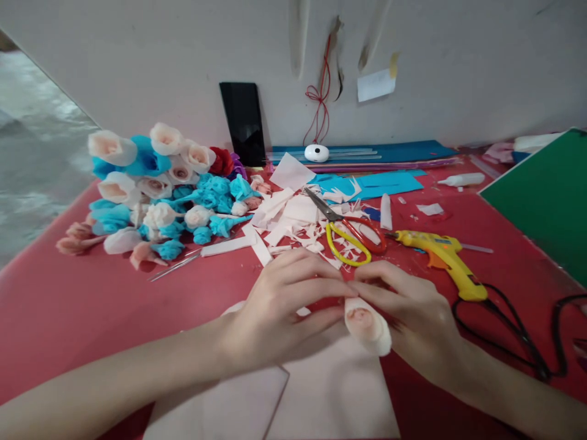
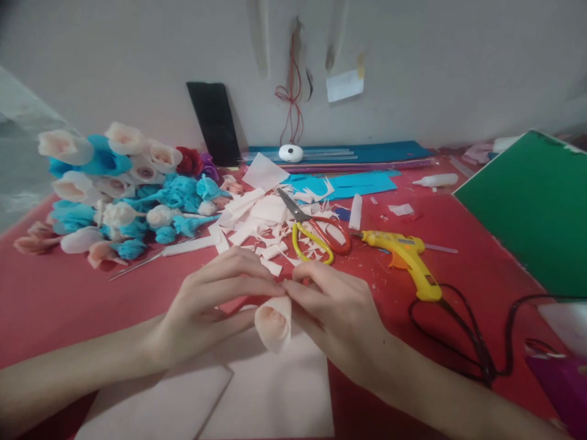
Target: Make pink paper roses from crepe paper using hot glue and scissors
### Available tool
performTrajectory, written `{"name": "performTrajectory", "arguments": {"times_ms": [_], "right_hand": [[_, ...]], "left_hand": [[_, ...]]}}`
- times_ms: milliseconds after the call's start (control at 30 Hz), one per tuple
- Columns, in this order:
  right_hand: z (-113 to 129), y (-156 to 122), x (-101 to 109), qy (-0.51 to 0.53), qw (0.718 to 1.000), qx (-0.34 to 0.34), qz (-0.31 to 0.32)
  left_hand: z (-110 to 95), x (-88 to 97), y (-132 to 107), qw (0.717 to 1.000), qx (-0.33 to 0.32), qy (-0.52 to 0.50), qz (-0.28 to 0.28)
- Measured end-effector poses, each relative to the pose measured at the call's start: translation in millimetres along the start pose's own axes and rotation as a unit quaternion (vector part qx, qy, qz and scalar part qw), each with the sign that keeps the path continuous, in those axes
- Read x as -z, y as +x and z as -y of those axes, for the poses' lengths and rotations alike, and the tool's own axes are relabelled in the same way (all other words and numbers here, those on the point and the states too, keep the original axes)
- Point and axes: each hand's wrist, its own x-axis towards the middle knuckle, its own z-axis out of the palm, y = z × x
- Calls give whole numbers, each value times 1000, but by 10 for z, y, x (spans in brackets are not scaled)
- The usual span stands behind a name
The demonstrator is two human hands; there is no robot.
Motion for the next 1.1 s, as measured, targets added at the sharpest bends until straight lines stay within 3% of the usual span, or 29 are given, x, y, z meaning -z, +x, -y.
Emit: {"name": "performTrajectory", "arguments": {"times_ms": [233, 567, 667, 767, 900, 1100], "right_hand": [[-2, 47, 32, 84, 996, 12, -8], [13, 74, 60, 91, 995, -31, -7], [8, 82, 81, 97, 994, -43, -33], [-2, 91, 88, 83, 995, -38, -44], [-21, 86, 59, 62, 996, -27, -49], [-46, 77, 22, 57, 997, -18, -50]], "left_hand": [[14, -3, -2, 991, 81, -105, -10], [88, 52, 15, 972, 181, -137, 58], [160, 116, 61, 962, 201, -79, 164], [226, 170, 84, 948, 126, 41, 288], [257, 203, 73, 923, 68, 120, 358], [263, 211, 43, 901, 109, 116, 402]]}}
